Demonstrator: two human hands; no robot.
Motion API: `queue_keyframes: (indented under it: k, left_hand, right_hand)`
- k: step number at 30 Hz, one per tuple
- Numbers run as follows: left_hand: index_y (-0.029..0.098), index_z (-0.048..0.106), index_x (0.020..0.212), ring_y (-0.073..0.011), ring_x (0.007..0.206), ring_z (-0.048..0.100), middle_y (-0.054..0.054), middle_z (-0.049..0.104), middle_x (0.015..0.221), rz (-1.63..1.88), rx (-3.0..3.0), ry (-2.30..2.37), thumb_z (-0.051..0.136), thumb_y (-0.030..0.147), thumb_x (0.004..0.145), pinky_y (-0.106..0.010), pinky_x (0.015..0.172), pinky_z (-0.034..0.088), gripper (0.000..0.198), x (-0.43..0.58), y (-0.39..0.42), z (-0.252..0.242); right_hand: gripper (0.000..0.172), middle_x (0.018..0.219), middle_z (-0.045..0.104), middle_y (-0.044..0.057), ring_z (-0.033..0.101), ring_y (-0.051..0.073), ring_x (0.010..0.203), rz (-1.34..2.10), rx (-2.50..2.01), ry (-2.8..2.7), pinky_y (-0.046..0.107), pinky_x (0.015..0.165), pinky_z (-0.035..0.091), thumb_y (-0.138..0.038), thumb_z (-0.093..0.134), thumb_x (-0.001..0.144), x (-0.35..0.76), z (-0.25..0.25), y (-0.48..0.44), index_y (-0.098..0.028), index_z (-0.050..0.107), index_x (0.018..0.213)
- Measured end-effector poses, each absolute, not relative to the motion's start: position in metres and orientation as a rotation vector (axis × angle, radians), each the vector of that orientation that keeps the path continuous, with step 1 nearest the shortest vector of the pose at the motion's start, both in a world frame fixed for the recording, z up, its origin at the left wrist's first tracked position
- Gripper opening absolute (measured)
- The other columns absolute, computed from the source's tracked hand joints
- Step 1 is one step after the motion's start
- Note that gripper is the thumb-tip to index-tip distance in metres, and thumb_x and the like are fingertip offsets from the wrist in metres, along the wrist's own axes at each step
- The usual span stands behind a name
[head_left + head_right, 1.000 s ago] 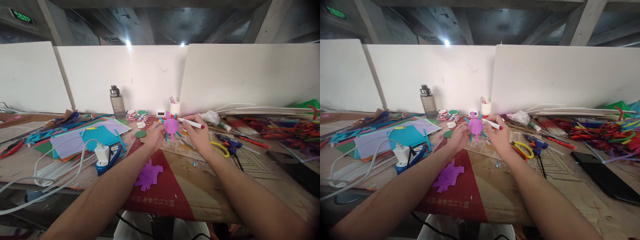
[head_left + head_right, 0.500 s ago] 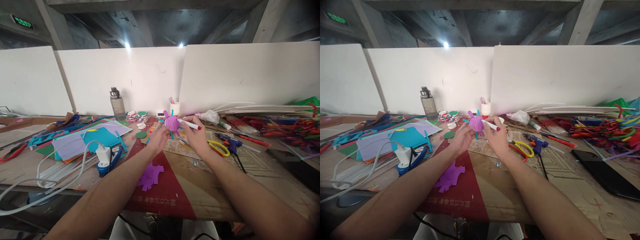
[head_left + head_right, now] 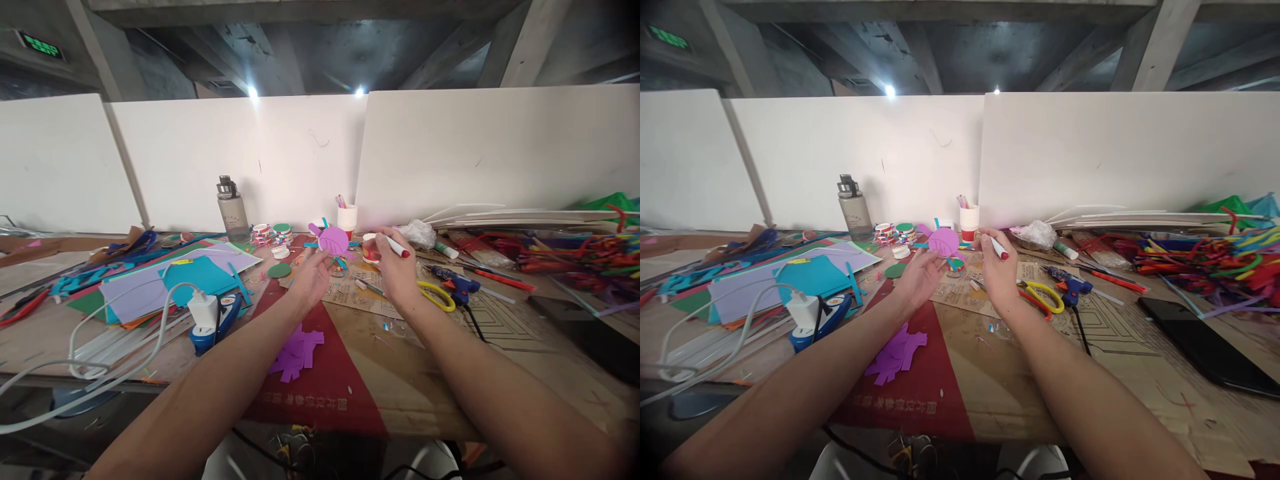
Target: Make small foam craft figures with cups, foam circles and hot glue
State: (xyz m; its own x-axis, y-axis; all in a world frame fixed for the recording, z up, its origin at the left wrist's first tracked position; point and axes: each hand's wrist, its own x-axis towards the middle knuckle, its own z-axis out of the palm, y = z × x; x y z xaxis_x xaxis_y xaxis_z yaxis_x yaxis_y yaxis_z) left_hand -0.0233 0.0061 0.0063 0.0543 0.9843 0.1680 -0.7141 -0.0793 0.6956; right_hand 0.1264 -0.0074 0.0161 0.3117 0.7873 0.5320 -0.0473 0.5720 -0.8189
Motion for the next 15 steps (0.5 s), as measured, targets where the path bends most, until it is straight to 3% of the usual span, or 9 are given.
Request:
queue_keyframes:
  k: [4, 9, 15]
  left_hand:
    - [0.020, 0.048, 0.079, -0.0089, 0.074, 0.058, 0.005, 0.063, 0.081, 1.511, 0.730, 0.464, 0.073, 0.011, 0.071, -0.025, 0.071, 0.044, 0.028, -0.024, 0.007, 0.006]
    - [0.019, 0.050, 0.080, -0.0089, 0.077, 0.060, 0.005, 0.062, 0.080, 1.495, 0.764, 0.407, 0.078, 0.012, 0.070, -0.025, 0.078, 0.045, 0.030, -0.019, 0.001, 0.006]
    - [0.020, 0.050, 0.079, -0.0081, 0.072, 0.057, 0.007, 0.059, 0.075, 1.465, 0.756, 0.408, 0.080, 0.011, 0.069, -0.025, 0.073, 0.044, 0.033, -0.014, -0.003, 0.004]
  right_hand:
    - [0.034, 0.086, 0.071, 0.001, 0.065, 0.018, 0.081, 0.799, -0.837, -0.977, 0.028, 0.065, 0.050, -0.044, 0.072, 0.072, 0.121, 0.013, -0.004, -0.023, 0.063, 0.096]
    - [0.048, 0.087, 0.070, -0.003, 0.064, 0.014, 0.077, 1.054, -0.744, -0.918, 0.026, 0.065, 0.050, -0.044, 0.084, 0.059, 0.109, 0.016, -0.014, -0.026, 0.061, 0.097]
    - [0.053, 0.080, 0.069, -0.006, 0.063, 0.012, 0.071, 1.148, -0.668, -0.801, 0.025, 0.066, 0.051, -0.031, 0.091, 0.048, 0.107, 0.017, -0.016, -0.025, 0.062, 0.092]
